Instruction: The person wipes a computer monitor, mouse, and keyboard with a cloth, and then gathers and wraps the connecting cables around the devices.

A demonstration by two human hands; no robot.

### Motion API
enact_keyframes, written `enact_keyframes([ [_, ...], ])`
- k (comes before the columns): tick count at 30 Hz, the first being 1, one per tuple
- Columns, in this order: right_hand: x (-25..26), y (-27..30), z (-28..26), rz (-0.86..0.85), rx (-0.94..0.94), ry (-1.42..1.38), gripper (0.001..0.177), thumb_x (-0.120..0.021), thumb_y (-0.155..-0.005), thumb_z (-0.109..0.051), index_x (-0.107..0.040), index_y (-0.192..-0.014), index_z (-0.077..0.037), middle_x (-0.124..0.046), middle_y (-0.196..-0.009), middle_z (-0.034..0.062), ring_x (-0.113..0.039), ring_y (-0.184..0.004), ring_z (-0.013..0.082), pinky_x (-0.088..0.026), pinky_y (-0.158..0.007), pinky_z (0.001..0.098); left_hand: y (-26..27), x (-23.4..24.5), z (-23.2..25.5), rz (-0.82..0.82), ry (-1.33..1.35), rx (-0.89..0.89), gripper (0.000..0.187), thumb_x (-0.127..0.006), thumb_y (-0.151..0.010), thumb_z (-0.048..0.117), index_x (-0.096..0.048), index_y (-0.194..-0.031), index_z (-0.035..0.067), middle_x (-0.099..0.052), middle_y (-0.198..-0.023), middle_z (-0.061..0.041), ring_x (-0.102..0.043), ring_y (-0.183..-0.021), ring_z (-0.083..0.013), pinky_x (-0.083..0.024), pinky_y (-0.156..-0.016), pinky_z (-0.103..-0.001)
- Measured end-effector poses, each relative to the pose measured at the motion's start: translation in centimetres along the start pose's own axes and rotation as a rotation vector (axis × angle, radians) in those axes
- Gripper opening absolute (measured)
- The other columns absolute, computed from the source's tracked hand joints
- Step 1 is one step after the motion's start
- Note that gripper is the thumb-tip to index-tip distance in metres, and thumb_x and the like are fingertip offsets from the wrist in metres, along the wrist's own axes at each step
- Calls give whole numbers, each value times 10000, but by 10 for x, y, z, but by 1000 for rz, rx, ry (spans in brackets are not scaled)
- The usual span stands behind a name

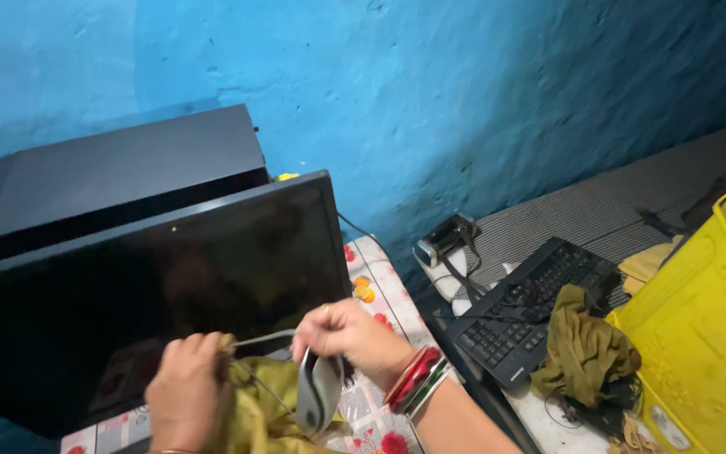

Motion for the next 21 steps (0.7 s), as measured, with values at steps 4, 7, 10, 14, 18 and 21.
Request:
enact_keyframes([
  [4, 11, 10, -12, 83, -137, -89, 410, -686, -988, -388, -724, -768, -44, -714, -742, 46, -671, -768, 110, -511, -784, 253, 9, -33, -76, -121, -221, 205, 498, -792, -737, 326, -672, -1212, 239, -660, -1082, 26, -633, -1073, -201, -574, -897, -363],
  [7, 14, 14, -2, 86, -250, 16, 483, -726, -966, -425, -698, -691, -28, -696, -688, 49, -663, -689, 114, -526, -719, 256, 11, -12, -83, 32, -176, 271, 441, -762, -787, 306, -703, -1217, 232, -681, -1103, 19, -638, -1079, -227, -570, -877, -394],
  [10, 11, 13, 9, -48, -244, 185, 415, -809, -924, -338, -656, -687, -34, -673, -710, 13, -610, -692, 85, -490, -675, 259, 4, 27, -58, 123, -106, 264, 310, -752, -826, 273, -729, -1129, 210, -693, -1065, 20, -647, -1052, -232, -560, -843, -418],
  [14, 5, 11, 20, -100, -259, 245, 252, -816, -875, -267, -718, -755, -69, -637, -704, -37, -561, -682, 46, -457, -652, 247, -9, 73, -6, 185, -64, 157, 208, -745, -874, 249, -732, -1067, 176, -684, -1013, 8, -647, -979, -228, -556, -798, -398],
  [18, 2, 2, 28, -75, -309, 192, 322, -791, -892, -326, -681, -739, -65, -642, -678, -34, -594, -649, 58, -462, -618, 242, -12, 98, 33, 253, 25, 18, 228, -748, -813, 190, -732, -1036, 146, -681, -979, -12, -643, -945, -244, -548, -759, -391],
  [21, 1, 1, 35, -15, -296, 290, 345, -750, -926, -397, -709, -787, -85, -628, -691, -70, -533, -644, 22, -444, -603, 225, -9, 100, 50, 263, 100, -41, 195, -744, -818, 180, -732, -1009, 145, -685, -955, -8, -643, -926, -248, -544, -738, -392],
])
Point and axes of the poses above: each hand's wrist, its own y-axis away from the middle knuckle, its own x-axis out of the back of the hand, z = x × y, the point moved 5 cm from there along -y, towards the middle knuckle
